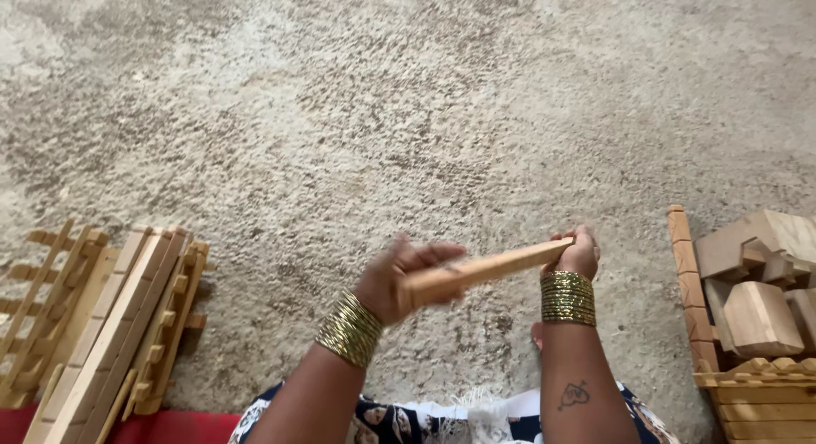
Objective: The person sits on the floor and sands a long wooden slat, rubbing sandpaper along its surface and turning the slat over to sand other sides. Finished wooden slats and other wooden toy parts are stacked nearby on the floor.
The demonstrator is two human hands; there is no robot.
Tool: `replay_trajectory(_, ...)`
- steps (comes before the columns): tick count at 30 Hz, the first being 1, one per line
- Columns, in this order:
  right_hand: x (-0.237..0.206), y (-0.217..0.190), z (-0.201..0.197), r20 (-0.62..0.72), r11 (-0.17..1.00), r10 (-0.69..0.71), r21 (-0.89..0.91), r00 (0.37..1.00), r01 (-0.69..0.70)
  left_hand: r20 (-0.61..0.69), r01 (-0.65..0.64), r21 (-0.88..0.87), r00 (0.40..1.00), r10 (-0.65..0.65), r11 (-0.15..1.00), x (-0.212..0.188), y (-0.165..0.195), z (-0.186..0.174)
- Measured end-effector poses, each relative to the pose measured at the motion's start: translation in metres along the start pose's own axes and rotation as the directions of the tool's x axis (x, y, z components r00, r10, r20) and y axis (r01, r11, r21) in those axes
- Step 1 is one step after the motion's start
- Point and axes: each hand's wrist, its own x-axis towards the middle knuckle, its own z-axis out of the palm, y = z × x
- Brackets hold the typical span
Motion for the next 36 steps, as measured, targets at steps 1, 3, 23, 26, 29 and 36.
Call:
replay_trajectory(1, 0.005, 0.005, -0.001, -0.011, 0.999, 0.025, 0.032, 1.0, -0.024, 0.035, -0.103, -0.146, 0.993, 0.109, 0.984, -0.01, 0.004, -0.003)
replay_trajectory(3, 0.014, 0.02, -0.007, 0.015, 0.979, -0.031, -0.199, 0.999, 0.033, -0.008, -0.482, -0.155, 0.873, 0.487, 0.862, -0.01, 0.005, -0.001)
replay_trajectory(23, -0.155, 0.102, 0.022, 0.842, 0.155, -0.538, 0.134, -0.03, 0.979, 0.115, -0.774, 0.446, 0.547, 0.829, 0.449, 0.007, -0.024, -0.003)
replay_trajectory(26, -0.114, 0.12, 0.027, 0.835, 0.222, -0.548, 0.188, -0.037, 0.957, 0.111, -0.847, 0.407, 0.417, 0.902, 0.341, 0.002, -0.018, -0.001)
replay_trajectory(29, -0.063, 0.121, 0.003, 0.905, 0.286, -0.172, -0.332, 0.389, 0.899, 0.016, -0.948, 0.192, 0.263, 0.965, 0.255, 0.003, -0.004, -0.005)
replay_trajectory(36, -0.014, 0.119, -0.024, 0.821, 0.192, 0.031, -0.564, 0.57, 0.803, -0.134, -0.858, 0.431, 0.245, 0.96, 0.279, -0.019, 0.015, -0.02)
